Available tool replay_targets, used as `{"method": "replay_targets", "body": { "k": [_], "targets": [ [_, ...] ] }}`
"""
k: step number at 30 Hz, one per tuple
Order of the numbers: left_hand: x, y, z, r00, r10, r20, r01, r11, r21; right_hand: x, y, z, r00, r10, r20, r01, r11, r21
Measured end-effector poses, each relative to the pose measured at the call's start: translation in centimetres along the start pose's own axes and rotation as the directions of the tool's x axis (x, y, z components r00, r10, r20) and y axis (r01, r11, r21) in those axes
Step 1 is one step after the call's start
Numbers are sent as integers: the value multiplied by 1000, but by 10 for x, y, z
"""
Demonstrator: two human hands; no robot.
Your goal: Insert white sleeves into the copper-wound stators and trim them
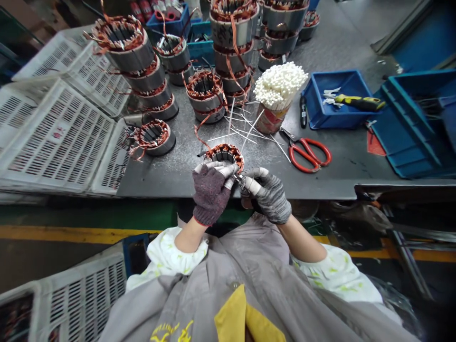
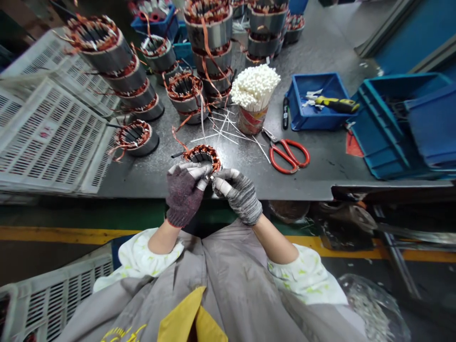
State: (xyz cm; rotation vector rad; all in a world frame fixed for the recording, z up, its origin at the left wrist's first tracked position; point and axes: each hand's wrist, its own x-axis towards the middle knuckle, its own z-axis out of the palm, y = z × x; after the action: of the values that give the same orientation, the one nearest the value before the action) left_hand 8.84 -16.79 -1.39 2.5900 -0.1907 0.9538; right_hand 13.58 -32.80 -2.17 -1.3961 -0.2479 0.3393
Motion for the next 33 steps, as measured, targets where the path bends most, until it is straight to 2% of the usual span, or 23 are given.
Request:
{"method": "replay_targets", "body": {
  "k": [5, 7, 11, 14, 15, 16, 17, 19, 21, 22, 23, 24, 26, 27, 28, 29, 31, 33],
  "targets": [
    [-2, 2, -5, 998, 47, 32, -48, 999, 25, 8, 7, -1, 992, -129, 4, 125, 952, -280],
    [-2, 3, -9, 997, 21, 71, -21, 1000, 0, 12, 12, -5, 977, -205, 67, 214, 890, -402],
    [-3, 2, -13, 982, -12, 188, 17, 1000, -26, 17, 10, -13, 910, -351, 220, 411, 703, -580],
    [-2, 3, -12, 977, -24, 213, 24, 1000, 4, 18, -2, -12, 877, -377, 296, 465, 516, -719],
    [-2, 4, -11, 978, -43, 203, 41, 999, 16, 18, -6, -11, 870, -385, 308, 473, 480, -739],
    [-1, 5, -9, 980, -68, 186, 65, 998, 24, 17, -11, -10, 866, -403, 296, 476, 484, -734],
    [-1, 6, -8, 981, -91, 169, 87, 996, 28, 16, -16, -11, 866, -429, 258, 471, 527, -707],
    [0, 7, -6, 982, -116, 148, 113, 993, 27, 13, -25, -16, 864, -497, 86, 448, 678, -583],
    [1, 8, -5, 983, -118, 139, 115, 993, 32, 14, -32, -24, 865, -497, -75, 421, 798, -432],
    [1, 8, -4, 984, -114, 135, 110, 993, 39, 15, -35, -27, 879, -471, -66, 408, 818, -406],
    [0, 7, -5, 985, -107, 136, 101, 994, 47, 17, -37, -31, 900, -435, 16, 400, 812, -425],
    [0, 7, -5, 986, -95, 138, 89, 995, 52, 20, -37, -33, 913, -376, 155, 403, 786, -469],
    [-2, 6, -6, 986, -72, 148, 65, 997, 51, 25, -34, -33, 879, -210, 428, 429, 740, -518],
    [-3, 5, -6, 986, -63, 153, 56, 997, 49, 27, -31, -32, 860, -167, 482, 425, 756, -497],
    [-5, 4, -7, 987, -57, 153, 49, 998, 50, 29, -27, -30, 859, -156, 488, 398, 803, -443],
    [-6, 3, -7, 988, -50, 148, 43, 998, 55, 30, -22, -27, 876, -153, 456, 342, 866, -366],
    [-8, 1, -8, 989, -37, 141, 27, 997, 75, 28, -11, -20, 933, -101, 347, 174, 967, -188],
    [-9, -2, -8, 988, -25, 151, 14, 997, 73, 20, -2, -15, 965, 5, 264, 11, 998, -63]
  ]
}}
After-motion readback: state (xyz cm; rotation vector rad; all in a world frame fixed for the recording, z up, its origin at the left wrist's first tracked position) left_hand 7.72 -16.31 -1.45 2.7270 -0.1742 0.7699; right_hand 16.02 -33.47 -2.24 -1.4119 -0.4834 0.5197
